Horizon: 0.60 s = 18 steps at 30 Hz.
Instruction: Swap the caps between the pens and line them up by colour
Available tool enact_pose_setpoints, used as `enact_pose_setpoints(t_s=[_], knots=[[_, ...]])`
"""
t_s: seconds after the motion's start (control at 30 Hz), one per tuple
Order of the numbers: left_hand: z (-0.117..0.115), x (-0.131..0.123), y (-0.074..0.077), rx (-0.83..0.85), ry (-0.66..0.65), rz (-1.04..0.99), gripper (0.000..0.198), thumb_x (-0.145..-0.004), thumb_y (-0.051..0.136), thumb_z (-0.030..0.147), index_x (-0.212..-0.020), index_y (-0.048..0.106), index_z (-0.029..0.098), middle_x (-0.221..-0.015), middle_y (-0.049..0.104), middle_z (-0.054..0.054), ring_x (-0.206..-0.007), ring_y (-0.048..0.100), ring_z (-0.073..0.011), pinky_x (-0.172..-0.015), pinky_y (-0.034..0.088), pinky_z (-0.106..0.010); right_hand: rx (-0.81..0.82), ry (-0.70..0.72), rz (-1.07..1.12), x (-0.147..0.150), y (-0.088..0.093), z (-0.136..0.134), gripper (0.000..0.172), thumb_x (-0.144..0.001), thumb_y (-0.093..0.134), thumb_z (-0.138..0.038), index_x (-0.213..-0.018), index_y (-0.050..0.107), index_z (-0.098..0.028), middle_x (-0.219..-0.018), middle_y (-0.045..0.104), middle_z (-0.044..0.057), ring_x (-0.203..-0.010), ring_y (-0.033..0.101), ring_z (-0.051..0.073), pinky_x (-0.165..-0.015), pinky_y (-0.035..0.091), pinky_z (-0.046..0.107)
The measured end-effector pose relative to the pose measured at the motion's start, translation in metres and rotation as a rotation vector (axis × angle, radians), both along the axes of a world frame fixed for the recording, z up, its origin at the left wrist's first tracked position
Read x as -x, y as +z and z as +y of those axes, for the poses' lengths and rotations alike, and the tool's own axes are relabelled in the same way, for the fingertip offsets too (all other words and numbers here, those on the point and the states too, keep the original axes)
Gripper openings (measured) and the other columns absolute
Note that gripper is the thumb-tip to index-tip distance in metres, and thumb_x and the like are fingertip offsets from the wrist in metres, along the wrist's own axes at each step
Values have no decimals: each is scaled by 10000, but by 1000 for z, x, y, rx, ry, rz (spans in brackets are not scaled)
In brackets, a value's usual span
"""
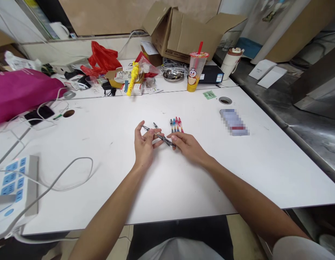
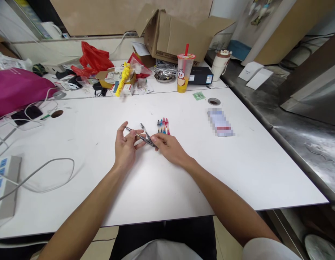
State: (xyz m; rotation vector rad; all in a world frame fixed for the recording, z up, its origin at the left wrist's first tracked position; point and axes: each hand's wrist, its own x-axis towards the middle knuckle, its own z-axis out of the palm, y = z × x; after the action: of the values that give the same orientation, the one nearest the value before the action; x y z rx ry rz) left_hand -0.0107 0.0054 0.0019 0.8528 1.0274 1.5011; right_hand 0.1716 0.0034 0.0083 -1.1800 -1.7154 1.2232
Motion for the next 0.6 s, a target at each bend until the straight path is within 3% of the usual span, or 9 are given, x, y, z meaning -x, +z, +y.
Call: enact_pose_setpoints(t_s=[0.07, 0.23, 0.33, 0.47, 0.6], knots=[[0, 1, 1, 1, 18, 22, 544, -859, 776, 444, -1308, 501, 310, -994, 765, -38, -861, 753, -189, -729, 620, -312, -19, -44, 33, -3, -1, 2, 420, -999, 471, -577, -1049, 671, -211, -771, 640, 13, -621, 491, 141, -600, 390, 295], [2, 6, 4, 32, -32, 55, 463, -861, 770, 436, -1264, 586, 301, -985, 758, -45, -755, 722, -159, -597, 568, -235, -100, -88, -35, -9, -4, 6, 383, -1006, 485, -538, -1073, 673, -211, -732, 630, 4, -624, 512, 146, -607, 396, 296], [3, 8, 7, 33, -49, 63, 469, -850, 781, 431, -1255, 594, 287, -974, 752, -47, -742, 708, -155, -564, 554, -225, -188, 1, -115, -11, -4, 4, 349, -993, 542, -480, -1215, 643, -231, -784, 662, 2, -661, 547, 147, -642, 414, 294], [4, 10, 8, 29, -29, 78, 497, -843, 785, 436, -1256, 565, 268, -994, 756, -56, -777, 717, -166, -585, 565, -242, -286, 167, -169, -10, -5, 1, 445, -971, 604, -430, -1386, 556, -276, -967, 709, 16, -705, 586, 133, -666, 437, 284], [5, 14, 8, 18, -33, 95, 486, -840, 789, 430, -1232, 554, 266, -989, 761, -56, -779, 725, -172, -597, 574, -253, -320, 170, -170, -11, -4, 0, 459, -980, 597, -407, -1413, 534, -265, -986, 716, 18, -704, 598, 128, -678, 464, 286]])
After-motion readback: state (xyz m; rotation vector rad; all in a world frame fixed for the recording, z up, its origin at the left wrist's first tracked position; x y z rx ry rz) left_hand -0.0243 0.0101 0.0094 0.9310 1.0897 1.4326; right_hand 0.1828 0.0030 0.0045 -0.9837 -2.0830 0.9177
